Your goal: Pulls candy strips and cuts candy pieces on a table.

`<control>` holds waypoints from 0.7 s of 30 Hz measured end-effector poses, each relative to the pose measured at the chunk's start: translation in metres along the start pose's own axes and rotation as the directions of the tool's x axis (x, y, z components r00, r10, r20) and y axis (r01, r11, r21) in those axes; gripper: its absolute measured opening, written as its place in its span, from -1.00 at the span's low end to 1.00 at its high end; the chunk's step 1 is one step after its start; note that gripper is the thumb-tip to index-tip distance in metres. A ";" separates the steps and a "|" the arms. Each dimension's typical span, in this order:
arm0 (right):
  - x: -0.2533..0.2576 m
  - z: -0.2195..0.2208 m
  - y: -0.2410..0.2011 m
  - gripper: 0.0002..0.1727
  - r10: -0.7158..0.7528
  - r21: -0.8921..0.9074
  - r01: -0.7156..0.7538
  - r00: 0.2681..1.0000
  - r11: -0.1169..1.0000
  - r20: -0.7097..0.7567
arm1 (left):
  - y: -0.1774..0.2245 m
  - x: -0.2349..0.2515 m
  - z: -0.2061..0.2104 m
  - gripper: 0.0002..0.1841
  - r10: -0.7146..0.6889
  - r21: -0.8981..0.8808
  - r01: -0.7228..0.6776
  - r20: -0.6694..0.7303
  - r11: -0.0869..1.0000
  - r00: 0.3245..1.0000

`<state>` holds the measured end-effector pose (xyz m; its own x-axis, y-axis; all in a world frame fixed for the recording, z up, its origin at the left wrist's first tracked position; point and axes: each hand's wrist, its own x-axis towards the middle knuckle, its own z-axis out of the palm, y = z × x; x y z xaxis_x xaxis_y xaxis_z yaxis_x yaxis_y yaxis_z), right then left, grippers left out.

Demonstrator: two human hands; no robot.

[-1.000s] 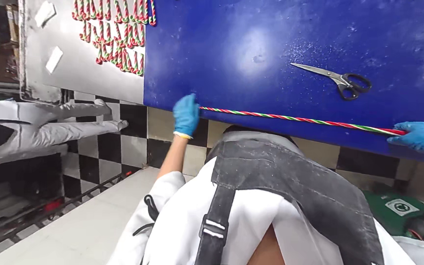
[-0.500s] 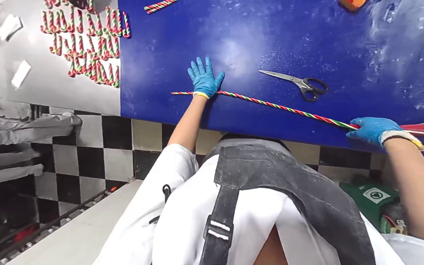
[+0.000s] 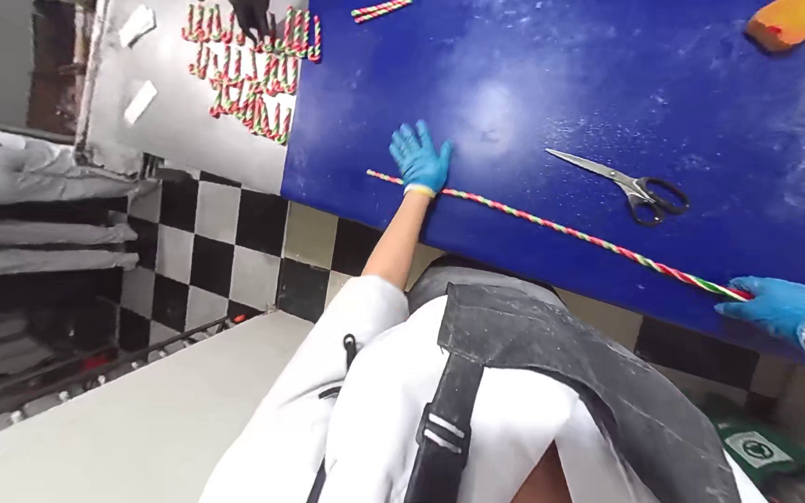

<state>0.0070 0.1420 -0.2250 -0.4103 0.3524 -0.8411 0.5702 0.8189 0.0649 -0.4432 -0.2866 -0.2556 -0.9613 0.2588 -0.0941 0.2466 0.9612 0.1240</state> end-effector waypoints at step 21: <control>-0.023 -0.023 -0.114 -0.51 -0.090 0.087 0.097 0.993 0.991 -0.079 | -0.031 0.010 -0.028 0.04 0.040 0.025 -0.047 0.230 0.999 0.972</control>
<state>-0.0646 0.0512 -0.2011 -0.5148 0.3122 -0.7984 0.5879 0.8064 -0.0638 -0.4641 -0.3167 -0.2323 -0.8966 0.3122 -0.3141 0.2947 0.9500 0.1030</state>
